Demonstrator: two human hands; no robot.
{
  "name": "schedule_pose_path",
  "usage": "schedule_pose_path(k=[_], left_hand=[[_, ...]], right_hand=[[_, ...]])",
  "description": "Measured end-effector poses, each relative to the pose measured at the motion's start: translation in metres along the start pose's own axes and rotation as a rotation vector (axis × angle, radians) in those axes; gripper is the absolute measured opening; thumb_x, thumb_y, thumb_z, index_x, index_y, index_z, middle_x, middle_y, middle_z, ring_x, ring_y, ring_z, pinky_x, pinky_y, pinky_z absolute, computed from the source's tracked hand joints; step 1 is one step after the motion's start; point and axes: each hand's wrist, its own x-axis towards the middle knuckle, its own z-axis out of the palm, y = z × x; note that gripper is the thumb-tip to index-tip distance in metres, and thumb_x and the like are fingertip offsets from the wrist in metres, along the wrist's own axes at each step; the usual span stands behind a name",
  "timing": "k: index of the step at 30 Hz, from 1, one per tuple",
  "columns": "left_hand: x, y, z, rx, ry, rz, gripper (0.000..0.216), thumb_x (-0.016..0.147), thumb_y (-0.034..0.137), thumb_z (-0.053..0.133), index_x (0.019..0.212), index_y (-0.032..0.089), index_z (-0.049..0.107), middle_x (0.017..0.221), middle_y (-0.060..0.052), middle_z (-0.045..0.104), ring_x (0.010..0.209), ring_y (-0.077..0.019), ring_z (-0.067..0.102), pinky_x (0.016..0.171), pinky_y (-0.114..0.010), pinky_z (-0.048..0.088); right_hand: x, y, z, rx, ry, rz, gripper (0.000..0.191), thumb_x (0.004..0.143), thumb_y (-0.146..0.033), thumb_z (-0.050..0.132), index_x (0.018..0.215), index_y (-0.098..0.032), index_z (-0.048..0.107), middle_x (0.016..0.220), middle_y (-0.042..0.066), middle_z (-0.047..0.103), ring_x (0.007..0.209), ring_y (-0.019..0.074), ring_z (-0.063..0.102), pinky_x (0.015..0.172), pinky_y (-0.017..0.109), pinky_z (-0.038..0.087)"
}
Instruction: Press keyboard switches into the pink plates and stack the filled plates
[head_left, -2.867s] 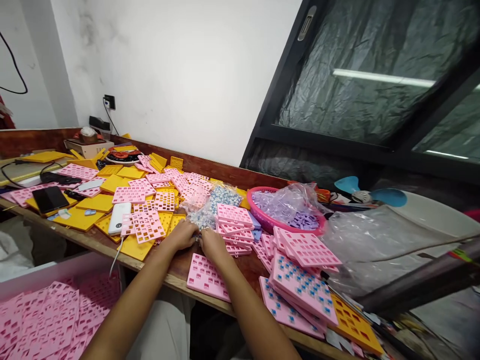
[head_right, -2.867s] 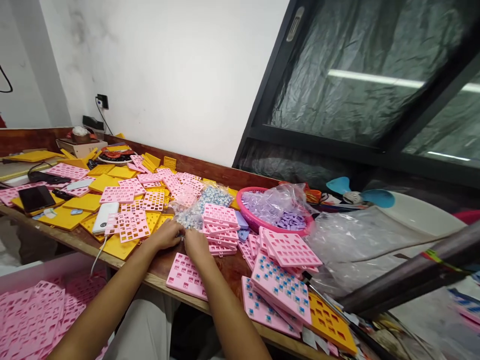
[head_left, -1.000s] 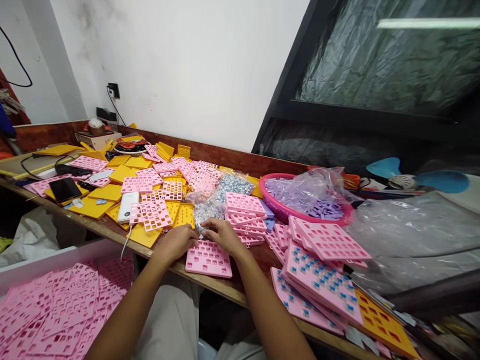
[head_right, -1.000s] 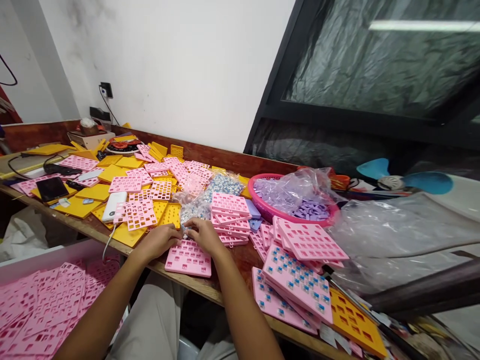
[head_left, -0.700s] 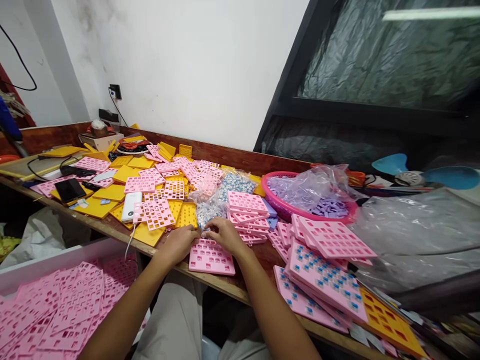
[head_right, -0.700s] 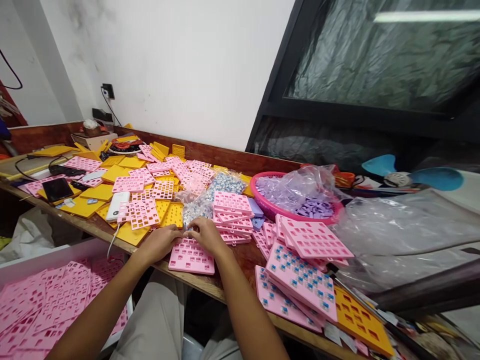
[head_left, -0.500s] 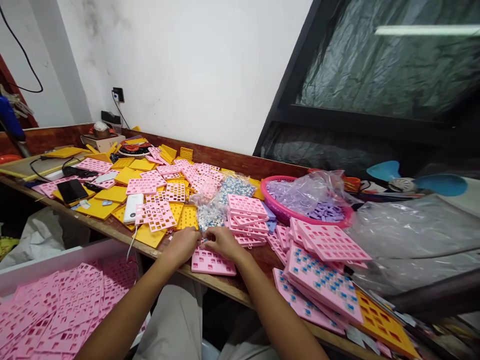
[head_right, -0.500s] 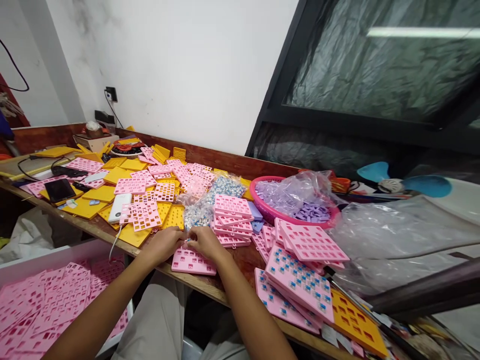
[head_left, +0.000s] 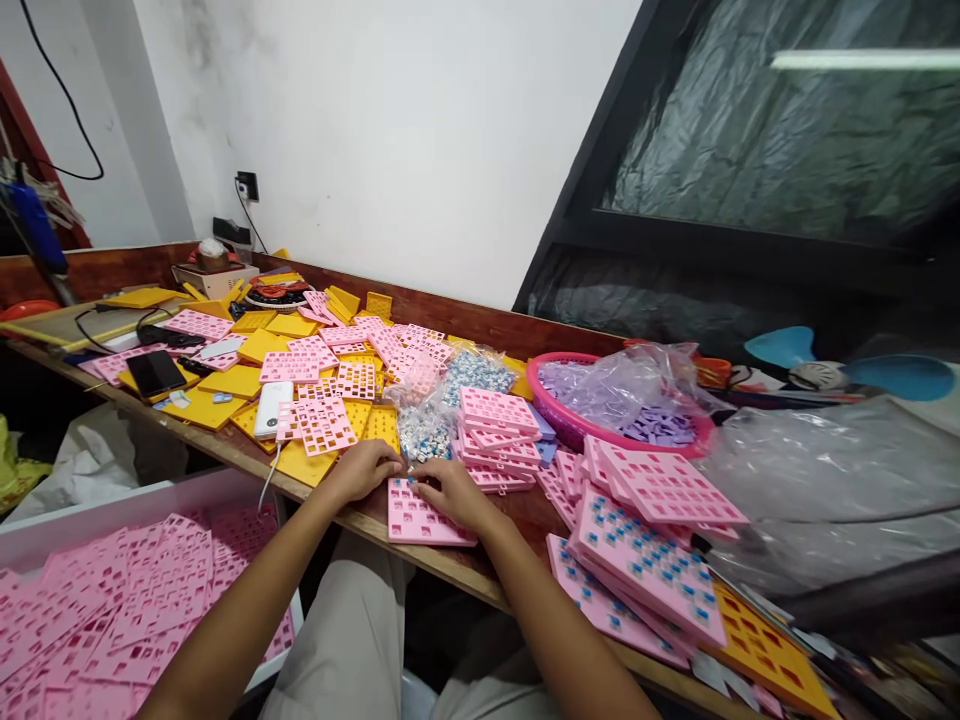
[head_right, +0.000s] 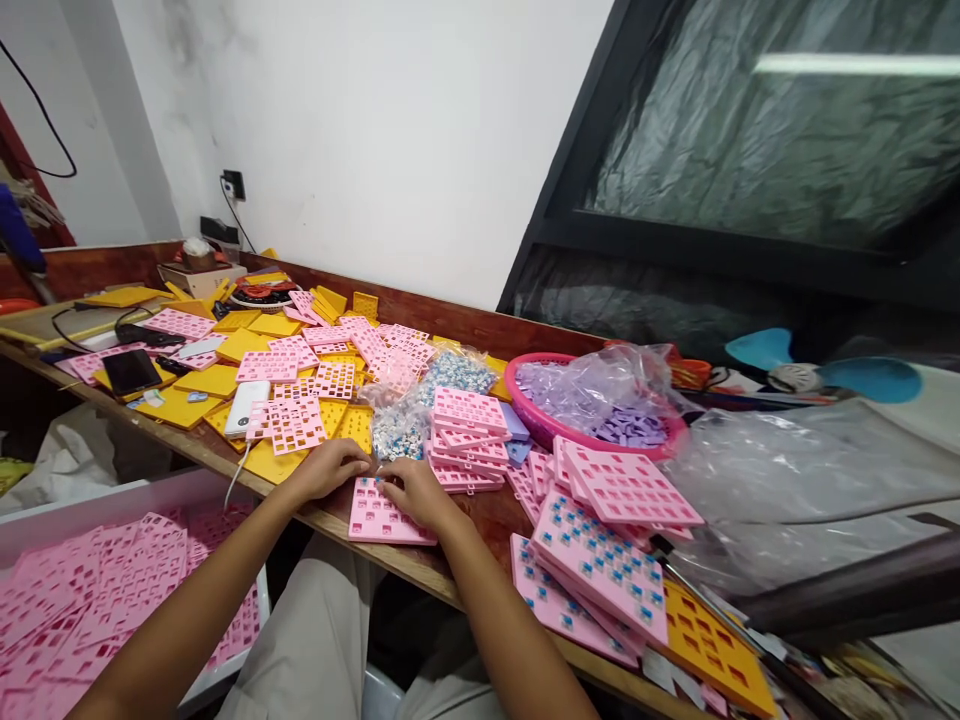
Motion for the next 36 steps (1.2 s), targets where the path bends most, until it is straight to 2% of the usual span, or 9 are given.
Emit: schedule_pose_path(k=[2, 7, 9, 12, 15, 26, 30, 33, 36], left_hand=[[0.012, 0.001, 0.001, 0.012, 0.021, 0.054, 0.019, 0.09, 0.024, 0.06, 0.096, 0.021, 0.077, 0.095, -0.003, 0.074, 0.089, -0.0171, 0.065, 0.079, -0.024, 0.045], [0.04, 0.006, 0.009, 0.115, -0.166, 0.195, 0.017, 0.086, 0.02, 0.065, 0.097, 0.021, 0.079, 0.091, -0.004, 0.075, 0.084, -0.0175, 0.066, 0.075, -0.023, 0.044], [0.046, 0.004, 0.012, 0.157, -0.222, 0.23, 0.018, 0.085, 0.018, 0.065, 0.096, 0.021, 0.079, 0.09, -0.005, 0.076, 0.081, -0.0177, 0.066, 0.074, -0.024, 0.044], [0.047, -0.004, 0.012, 0.161, -0.278, 0.268, 0.021, 0.086, 0.016, 0.063, 0.098, 0.022, 0.079, 0.093, -0.006, 0.077, 0.083, -0.018, 0.067, 0.077, -0.024, 0.046], [0.045, -0.008, 0.01, 0.158, -0.282, 0.265, 0.025, 0.085, 0.015, 0.063, 0.104, 0.023, 0.078, 0.099, -0.006, 0.077, 0.088, -0.0189, 0.068, 0.082, -0.025, 0.047], [0.036, 0.001, 0.004, 0.259, -0.265, 0.222, 0.03, 0.089, 0.015, 0.055, 0.108, 0.023, 0.076, 0.099, -0.007, 0.069, 0.089, -0.0186, 0.064, 0.079, -0.024, 0.046], [0.039, 0.002, 0.005, 0.261, -0.283, 0.205, 0.027, 0.085, 0.013, 0.058, 0.102, 0.023, 0.077, 0.097, -0.005, 0.073, 0.089, -0.0191, 0.065, 0.078, -0.024, 0.045], [0.042, 0.004, 0.002, 0.228, -0.311, 0.167, 0.029, 0.079, 0.009, 0.059, 0.097, 0.022, 0.077, 0.091, -0.003, 0.075, 0.081, -0.0174, 0.065, 0.071, -0.023, 0.044], [0.038, 0.007, -0.005, 0.165, -0.277, 0.141, 0.031, 0.076, 0.006, 0.058, 0.097, 0.02, 0.077, 0.088, -0.003, 0.073, 0.077, -0.0162, 0.063, 0.069, -0.023, 0.044]], right_hand=[[-0.002, 0.001, -0.001, -0.012, 0.036, 0.0, 0.018, 0.084, -0.016, 0.064, 0.097, -0.018, 0.075, 0.09, 0.005, 0.072, 0.081, 0.018, 0.062, 0.075, 0.028, 0.045], [-0.007, 0.006, -0.006, 0.052, 0.12, 0.077, 0.014, 0.072, -0.011, 0.066, 0.084, -0.017, 0.071, 0.08, 0.002, 0.069, 0.071, 0.0153, 0.06, 0.065, 0.025, 0.044], [-0.008, 0.008, -0.009, 0.109, 0.14, 0.108, 0.015, 0.072, -0.01, 0.065, 0.084, -0.016, 0.071, 0.076, 0.001, 0.069, 0.067, 0.0143, 0.06, 0.061, 0.023, 0.043], [-0.009, 0.008, -0.013, 0.15, 0.153, 0.1, 0.025, 0.074, -0.01, 0.063, 0.097, -0.016, 0.071, 0.079, 0.001, 0.07, 0.066, 0.0139, 0.06, 0.061, 0.023, 0.043], [-0.008, 0.007, -0.017, 0.095, 0.143, 0.033, 0.034, 0.079, -0.009, 0.061, 0.108, -0.019, 0.073, 0.092, 0.003, 0.072, 0.077, 0.0153, 0.062, 0.069, 0.025, 0.045], [-0.006, 0.01, -0.005, -0.02, 0.098, 0.06, 0.006, 0.082, -0.019, 0.075, 0.088, -0.021, 0.078, 0.091, 0.005, 0.073, 0.085, 0.0181, 0.065, 0.078, 0.028, 0.047], [-0.005, 0.013, -0.003, 0.004, 0.072, 0.064, 0.011, 0.084, -0.019, 0.073, 0.092, -0.023, 0.08, 0.09, 0.004, 0.075, 0.084, 0.0188, 0.066, 0.078, 0.029, 0.047], [-0.005, 0.015, -0.003, 0.017, 0.062, 0.052, 0.015, 0.086, -0.019, 0.071, 0.095, -0.024, 0.08, 0.091, 0.004, 0.077, 0.084, 0.019, 0.067, 0.078, 0.029, 0.047], [-0.006, 0.014, -0.002, 0.001, 0.084, 0.079, 0.016, 0.087, -0.018, 0.069, 0.097, -0.023, 0.08, 0.092, 0.004, 0.076, 0.084, 0.0189, 0.067, 0.078, 0.029, 0.046]])
